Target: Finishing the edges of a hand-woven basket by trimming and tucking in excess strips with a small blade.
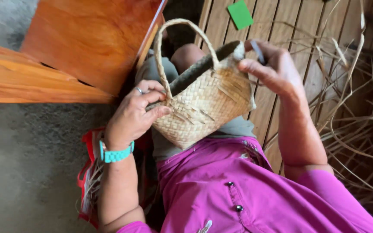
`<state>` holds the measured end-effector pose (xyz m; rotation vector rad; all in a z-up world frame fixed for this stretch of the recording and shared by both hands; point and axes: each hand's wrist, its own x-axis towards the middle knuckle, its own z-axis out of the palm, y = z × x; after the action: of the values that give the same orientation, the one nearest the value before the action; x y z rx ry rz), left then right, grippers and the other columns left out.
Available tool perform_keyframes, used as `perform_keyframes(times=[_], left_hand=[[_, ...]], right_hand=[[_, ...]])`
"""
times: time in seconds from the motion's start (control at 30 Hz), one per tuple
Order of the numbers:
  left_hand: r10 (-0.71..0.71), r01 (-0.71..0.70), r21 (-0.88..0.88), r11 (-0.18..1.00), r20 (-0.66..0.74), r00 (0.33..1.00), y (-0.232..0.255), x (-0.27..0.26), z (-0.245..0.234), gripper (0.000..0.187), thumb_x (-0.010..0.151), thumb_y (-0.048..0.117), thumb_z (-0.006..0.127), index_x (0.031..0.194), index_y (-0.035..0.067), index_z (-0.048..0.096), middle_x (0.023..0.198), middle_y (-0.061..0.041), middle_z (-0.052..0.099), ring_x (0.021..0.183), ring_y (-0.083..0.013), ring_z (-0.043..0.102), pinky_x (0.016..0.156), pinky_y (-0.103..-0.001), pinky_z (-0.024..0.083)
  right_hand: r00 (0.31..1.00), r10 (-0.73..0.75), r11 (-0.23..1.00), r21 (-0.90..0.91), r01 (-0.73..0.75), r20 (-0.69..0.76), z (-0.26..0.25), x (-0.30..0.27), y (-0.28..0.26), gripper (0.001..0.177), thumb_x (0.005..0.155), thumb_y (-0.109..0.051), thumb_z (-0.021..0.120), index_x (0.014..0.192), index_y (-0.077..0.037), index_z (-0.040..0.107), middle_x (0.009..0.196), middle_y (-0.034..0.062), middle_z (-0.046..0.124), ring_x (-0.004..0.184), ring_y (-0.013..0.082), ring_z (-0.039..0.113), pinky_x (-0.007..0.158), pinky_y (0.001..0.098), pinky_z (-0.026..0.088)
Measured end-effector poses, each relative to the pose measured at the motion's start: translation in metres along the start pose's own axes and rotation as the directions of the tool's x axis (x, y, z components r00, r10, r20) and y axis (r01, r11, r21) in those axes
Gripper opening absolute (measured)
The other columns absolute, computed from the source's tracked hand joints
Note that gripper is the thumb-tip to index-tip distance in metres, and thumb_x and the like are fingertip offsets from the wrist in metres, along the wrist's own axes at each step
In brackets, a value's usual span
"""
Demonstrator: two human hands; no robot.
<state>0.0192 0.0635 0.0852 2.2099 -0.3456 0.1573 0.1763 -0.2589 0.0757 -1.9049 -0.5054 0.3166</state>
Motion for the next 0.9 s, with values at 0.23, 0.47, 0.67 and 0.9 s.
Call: perform_keyframes(times=[0.23, 0.47, 0.67, 0.9], left_hand=[[-0.019, 0.014, 0.140, 0.990, 0.033, 0.999, -0.009, 0.031, -0.046, 0.019, 0.091, 0.023, 0.078, 0.102, 0.008, 0.076, 0.114, -0.017, 0.066, 0.101, -0.0444, 0.066, 0.093, -0.052, 0.052], [-0.235, 0.176, -0.340, 0.924, -0.143, 0.961, -0.029, 0.015, -0.034, 0.055, 0.095, 0.045, 0.072, 0.138, 0.014, 0.062, 0.119, -0.012, 0.071, 0.109, -0.0167, 0.064, 0.102, -0.038, 0.049], [-0.343, 0.141, -0.628, 0.765, -0.214, 0.915, -0.041, -0.003, -0.005, 0.079, 0.086, 0.052, 0.077, 0.146, 0.007, 0.055, 0.125, -0.010, 0.065, 0.117, -0.0156, 0.057, 0.109, -0.035, 0.046], [-0.535, 0.191, -0.602, 0.775, -0.466, 0.704, -0.052, -0.004, 0.024, 0.037, 0.083, 0.041, 0.085, 0.103, 0.011, 0.077, 0.085, 0.001, 0.068, 0.079, -0.0082, 0.059, 0.077, -0.030, 0.055]], right_hand=[[0.985, 0.065, 0.996, 0.065, -0.056, -0.162, 0.054, 0.021, 0.006, 0.038, 0.081, -0.033, 0.095, 0.093, -0.008, 0.070, 0.066, 0.0039, 0.062, 0.060, 0.0103, 0.057, 0.058, 0.0224, 0.042], [0.955, 0.135, 0.963, 0.262, -0.064, -0.263, 0.055, 0.031, 0.055, 0.033, 0.098, -0.033, 0.083, 0.080, -0.010, 0.066, 0.055, 0.0043, 0.058, 0.044, 0.0096, 0.054, 0.045, 0.0188, 0.040], [0.959, 0.109, 0.973, 0.226, -0.049, -0.260, 0.055, 0.027, 0.058, 0.033, 0.102, -0.031, 0.078, 0.079, -0.010, 0.067, 0.054, 0.0053, 0.058, 0.043, 0.0111, 0.052, 0.046, 0.0200, 0.041], [0.952, 0.062, 0.962, 0.272, 0.022, -0.298, 0.056, 0.025, 0.066, 0.029, 0.106, -0.022, 0.072, 0.082, -0.006, 0.064, 0.054, 0.0065, 0.053, 0.045, 0.0114, 0.050, 0.046, 0.0206, 0.041]])
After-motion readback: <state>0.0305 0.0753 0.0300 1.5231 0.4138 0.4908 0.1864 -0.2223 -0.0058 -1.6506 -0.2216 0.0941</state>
